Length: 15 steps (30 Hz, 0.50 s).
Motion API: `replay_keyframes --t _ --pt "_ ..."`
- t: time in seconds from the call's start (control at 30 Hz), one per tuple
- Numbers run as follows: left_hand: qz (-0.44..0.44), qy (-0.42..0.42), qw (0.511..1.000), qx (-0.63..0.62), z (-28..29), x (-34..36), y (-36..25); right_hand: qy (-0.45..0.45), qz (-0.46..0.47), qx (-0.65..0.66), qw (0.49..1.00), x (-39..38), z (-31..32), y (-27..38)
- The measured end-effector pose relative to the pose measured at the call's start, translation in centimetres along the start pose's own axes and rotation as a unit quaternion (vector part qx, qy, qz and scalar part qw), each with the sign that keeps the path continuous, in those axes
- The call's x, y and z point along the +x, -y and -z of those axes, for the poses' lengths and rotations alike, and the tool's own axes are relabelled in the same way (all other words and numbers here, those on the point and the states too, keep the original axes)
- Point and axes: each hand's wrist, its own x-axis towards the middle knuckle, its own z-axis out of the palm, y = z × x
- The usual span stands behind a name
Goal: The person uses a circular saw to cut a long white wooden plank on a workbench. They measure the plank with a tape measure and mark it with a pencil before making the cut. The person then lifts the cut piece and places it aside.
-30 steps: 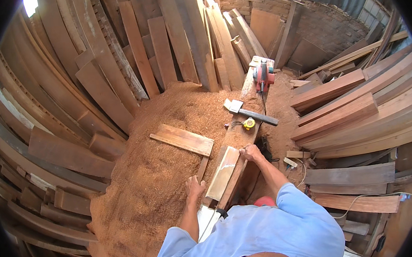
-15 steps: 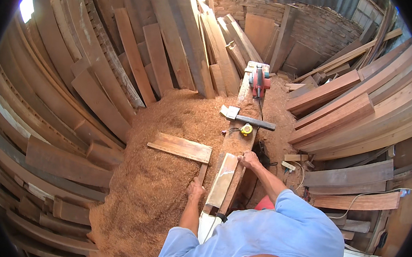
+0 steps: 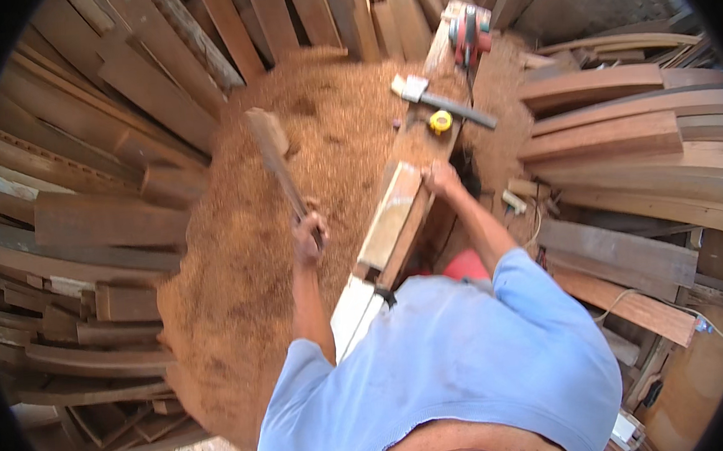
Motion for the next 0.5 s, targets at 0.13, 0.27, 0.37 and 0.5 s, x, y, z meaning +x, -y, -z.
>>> replay_keyframes --t 0.13,0.27,0.37,0.5 --pt "0.059 -0.072 0.992 0.082 0.0 -2.3 0.6 0.01 -0.107 0.082 0.991 -0.7 1.2 1.2" --pt "-0.02 -0.055 0.882 0.468 0.0 -5.1 8.2 -0.107 -0.139 0.108 0.979 -3.8 2.4 2.9" --pt "0.041 -0.008 0.796 0.604 -3.3 -8.2 10.1 -0.012 -0.036 0.344 0.938 -7.0 2.9 3.0" --pt "0.084 0.072 0.748 0.654 -4.1 -11.9 14.2 0.148 -0.162 0.496 0.84 -12.8 5.9 6.6"
